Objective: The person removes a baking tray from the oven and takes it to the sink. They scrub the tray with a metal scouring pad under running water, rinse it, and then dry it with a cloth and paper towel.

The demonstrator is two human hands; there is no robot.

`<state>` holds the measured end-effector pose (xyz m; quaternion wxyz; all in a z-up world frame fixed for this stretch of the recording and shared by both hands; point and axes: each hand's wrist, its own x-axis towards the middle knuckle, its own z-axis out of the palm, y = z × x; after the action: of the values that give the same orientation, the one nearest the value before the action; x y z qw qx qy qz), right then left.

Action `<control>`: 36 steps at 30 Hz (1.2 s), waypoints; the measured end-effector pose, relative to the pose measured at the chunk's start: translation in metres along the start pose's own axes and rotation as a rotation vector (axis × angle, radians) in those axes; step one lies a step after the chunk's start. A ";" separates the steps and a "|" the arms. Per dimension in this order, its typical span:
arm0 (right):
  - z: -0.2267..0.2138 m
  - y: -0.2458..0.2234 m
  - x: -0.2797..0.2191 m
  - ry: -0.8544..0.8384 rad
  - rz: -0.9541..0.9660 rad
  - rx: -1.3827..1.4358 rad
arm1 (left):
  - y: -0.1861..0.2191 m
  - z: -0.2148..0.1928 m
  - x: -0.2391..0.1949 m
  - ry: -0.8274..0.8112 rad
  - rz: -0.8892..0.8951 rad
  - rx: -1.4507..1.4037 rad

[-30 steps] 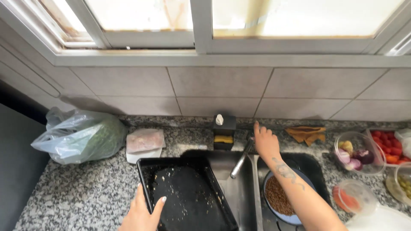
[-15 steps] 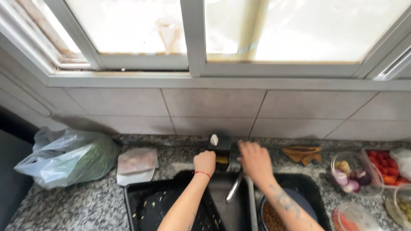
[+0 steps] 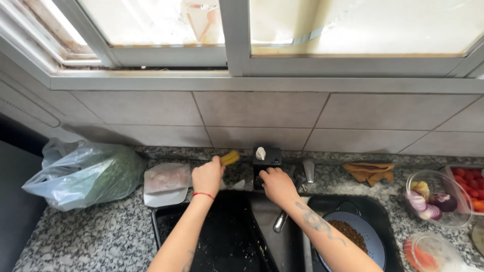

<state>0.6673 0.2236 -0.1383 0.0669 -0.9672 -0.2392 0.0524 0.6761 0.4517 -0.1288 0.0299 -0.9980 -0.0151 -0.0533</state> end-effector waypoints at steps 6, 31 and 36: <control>0.041 0.002 0.030 -0.191 0.132 -0.071 | 0.047 -0.043 -0.021 -0.071 0.129 -0.321; -0.034 -0.011 0.006 0.500 0.827 1.628 | 0.085 -0.043 0.018 0.235 0.405 -0.088; -0.034 -0.015 0.005 0.488 0.836 1.634 | 0.094 -0.028 0.014 0.268 0.368 -0.080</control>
<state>0.6695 0.2361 -0.1033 0.7469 -0.6128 0.2574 0.0195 0.6906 0.3568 -0.1054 0.0010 -0.9684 0.1732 -0.1796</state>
